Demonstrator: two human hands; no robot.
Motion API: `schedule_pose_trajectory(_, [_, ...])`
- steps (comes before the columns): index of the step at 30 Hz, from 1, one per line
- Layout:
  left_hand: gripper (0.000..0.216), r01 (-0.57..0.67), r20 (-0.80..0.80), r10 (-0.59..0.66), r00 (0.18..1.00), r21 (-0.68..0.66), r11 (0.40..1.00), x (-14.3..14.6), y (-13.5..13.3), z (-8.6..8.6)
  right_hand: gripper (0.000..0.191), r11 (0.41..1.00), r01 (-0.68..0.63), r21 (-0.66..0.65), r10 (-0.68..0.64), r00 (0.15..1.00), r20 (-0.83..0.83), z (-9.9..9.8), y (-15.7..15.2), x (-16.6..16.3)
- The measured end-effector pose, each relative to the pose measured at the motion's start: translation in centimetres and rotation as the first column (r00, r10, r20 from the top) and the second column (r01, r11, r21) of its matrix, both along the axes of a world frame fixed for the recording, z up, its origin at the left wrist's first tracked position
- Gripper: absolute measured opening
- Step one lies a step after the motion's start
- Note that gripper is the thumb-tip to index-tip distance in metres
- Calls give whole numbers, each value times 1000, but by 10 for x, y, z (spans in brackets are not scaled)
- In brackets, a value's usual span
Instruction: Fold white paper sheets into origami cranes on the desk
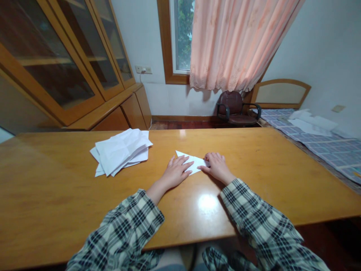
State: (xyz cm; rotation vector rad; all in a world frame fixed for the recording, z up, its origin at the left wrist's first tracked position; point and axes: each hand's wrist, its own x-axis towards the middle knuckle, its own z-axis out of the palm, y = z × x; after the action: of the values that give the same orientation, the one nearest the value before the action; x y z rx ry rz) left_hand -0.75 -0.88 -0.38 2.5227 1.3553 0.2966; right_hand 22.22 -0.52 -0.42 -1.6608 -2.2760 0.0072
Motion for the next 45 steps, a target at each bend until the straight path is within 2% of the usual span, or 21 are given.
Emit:
schedule_pose_trajectory(13, [45, 4, -20, -4, 1000, -3, 1000, 0, 0, 1, 43, 997, 72, -3, -72, 997, 33, -2, 2, 10])
schedule_pose_trajectory(29, [44, -3, -7, 3, 1000, -18, 1000, 0, 1, 2, 46, 981, 178, -75, -171, 981, 96, 4, 2, 23])
schedule_pose_trajectory(38, [44, -3, 9, 3, 1000, -17, 1000, 0, 1, 1, 48, 950, 287, -127, -273, 955, 118, 9, 2, 28])
schedule_pose_trajectory(45, [44, 4, 12, -4, 1000, -4, 1000, -1, 1, 0, 47, 939, 314, -139, -298, 947, 124, 8, 3, 29])
